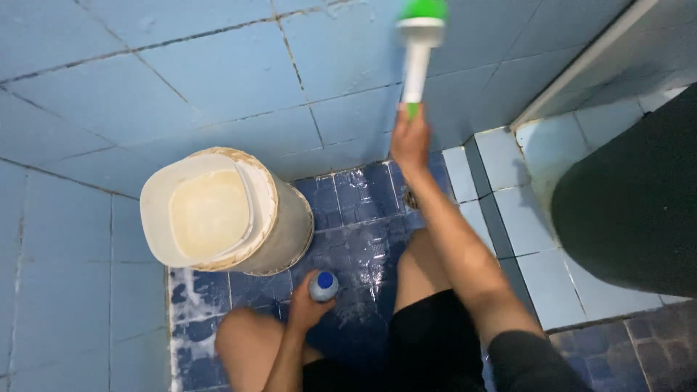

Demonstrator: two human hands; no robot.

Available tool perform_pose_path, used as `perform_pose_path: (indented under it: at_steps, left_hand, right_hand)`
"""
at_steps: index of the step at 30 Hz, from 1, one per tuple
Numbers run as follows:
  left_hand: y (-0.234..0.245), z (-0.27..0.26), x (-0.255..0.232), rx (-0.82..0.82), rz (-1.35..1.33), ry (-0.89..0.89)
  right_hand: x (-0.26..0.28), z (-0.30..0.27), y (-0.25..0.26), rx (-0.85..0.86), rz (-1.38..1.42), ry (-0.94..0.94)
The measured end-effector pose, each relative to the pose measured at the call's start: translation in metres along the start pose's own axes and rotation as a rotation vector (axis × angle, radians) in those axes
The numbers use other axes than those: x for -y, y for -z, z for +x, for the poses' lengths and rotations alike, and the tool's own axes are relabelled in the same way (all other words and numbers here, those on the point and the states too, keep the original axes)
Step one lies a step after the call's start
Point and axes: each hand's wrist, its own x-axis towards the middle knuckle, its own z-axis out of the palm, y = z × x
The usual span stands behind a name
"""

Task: Scrubbing the tiled walls of a bathroom using a brush and water from a bottle.

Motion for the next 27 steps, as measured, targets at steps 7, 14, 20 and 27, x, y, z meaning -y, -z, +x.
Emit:
perform_pose_path:
  at_steps: [7, 14, 20, 27]
  left_hand:
    - [-0.005, 0.014, 0.020, 0.028, 0.040, -0.026]
    - [-0.014, 0.041, 0.065, -0.051, 0.263, -0.056]
    - [-0.004, 0.035, 0.042, -0.059, 0.201, -0.105]
    - [-0.003, 0.041, 0.069, -0.062, 0.059, -0.196]
  right_hand:
    - [-0.014, 0.013, 0.016, 0.277, -0.339, 0.116]
    - [0.049, 0.025, 0.020, 0.389, -0.411, 0.194]
    - [0.144, 0.029, 0.038, 0.586, -0.562, 0.259]
    - [0.228, 0.056, 0.054, 0.575, -0.635, 0.343]
